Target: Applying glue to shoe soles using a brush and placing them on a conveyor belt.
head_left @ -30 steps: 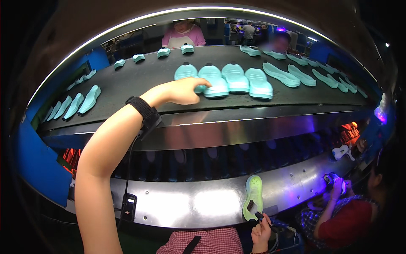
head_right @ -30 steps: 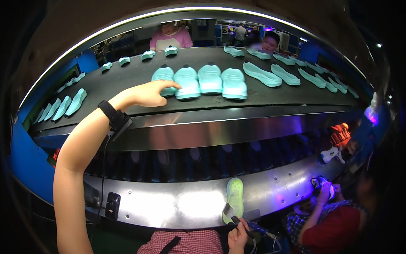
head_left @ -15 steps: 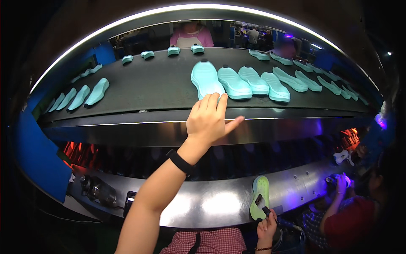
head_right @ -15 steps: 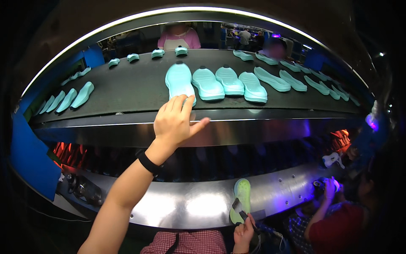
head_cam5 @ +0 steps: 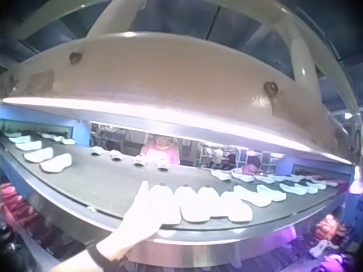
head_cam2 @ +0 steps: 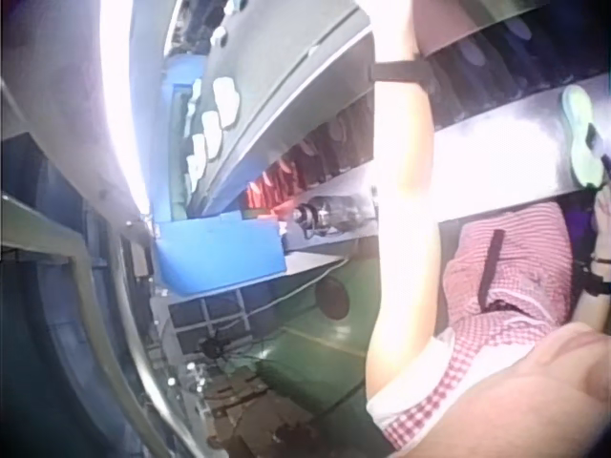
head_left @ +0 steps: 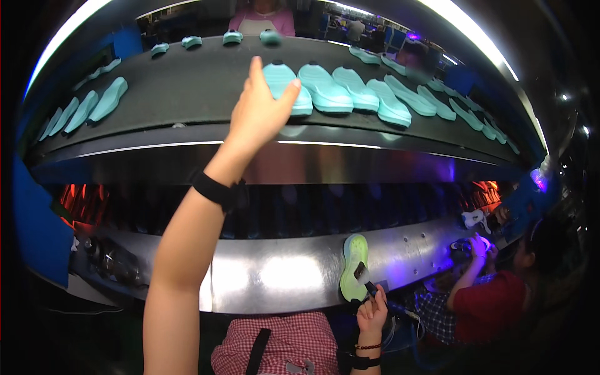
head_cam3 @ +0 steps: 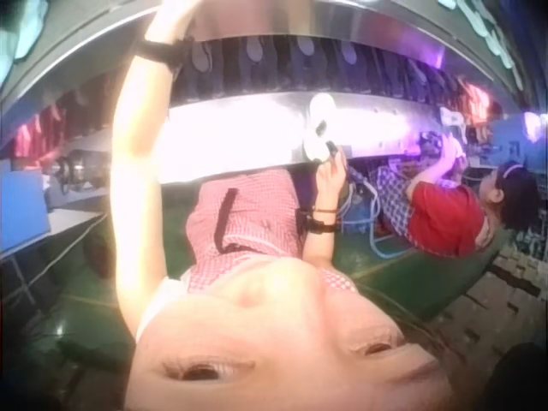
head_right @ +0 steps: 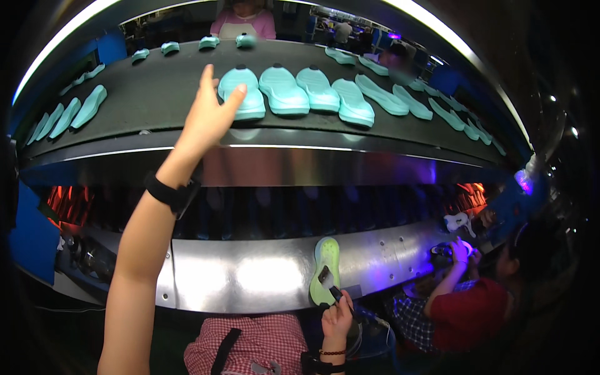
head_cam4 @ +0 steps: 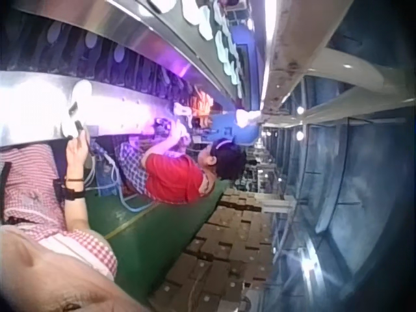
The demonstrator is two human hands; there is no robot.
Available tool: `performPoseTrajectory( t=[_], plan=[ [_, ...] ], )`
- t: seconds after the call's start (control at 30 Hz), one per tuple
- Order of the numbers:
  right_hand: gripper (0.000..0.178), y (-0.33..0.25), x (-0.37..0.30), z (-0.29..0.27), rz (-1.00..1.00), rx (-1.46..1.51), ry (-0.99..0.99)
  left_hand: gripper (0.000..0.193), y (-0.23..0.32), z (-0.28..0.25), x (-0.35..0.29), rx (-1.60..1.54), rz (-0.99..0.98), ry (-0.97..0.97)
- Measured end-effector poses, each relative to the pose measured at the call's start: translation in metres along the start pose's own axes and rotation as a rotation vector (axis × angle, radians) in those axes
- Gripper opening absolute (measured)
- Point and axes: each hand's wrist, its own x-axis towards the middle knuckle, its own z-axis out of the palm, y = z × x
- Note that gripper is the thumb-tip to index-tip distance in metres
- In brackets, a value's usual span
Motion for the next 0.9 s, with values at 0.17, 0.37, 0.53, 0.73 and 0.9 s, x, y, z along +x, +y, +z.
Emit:
performPoseTrajectory(
  t=[0.17,0.37,0.53,0.73,0.9],
  plan=[
    [0.020,0.004,0.006,0.008,-0.007,-0.024,0.063,0.052,0.005,0.000,-0.008,0.127,0.097,-0.245],
    [0.021,0.019,0.004,0.008,0.038,0.042,0.060,0.038,0.008,-0.007,-0.014,0.117,0.034,-0.307],
    [0.019,0.024,-0.001,0.008,0.031,-0.039,0.060,0.038,0.008,-0.006,-0.010,0.202,0.213,-0.182],
    [0.020,0.022,-0.002,0.005,0.021,-0.031,0.064,0.044,0.004,-0.007,-0.007,0.216,0.171,-0.175],
    [0.020,0.023,0.001,0.006,0.028,-0.018,0.061,0.045,0.003,-0.007,-0.004,0.267,0.115,-0.131]
  ],
)
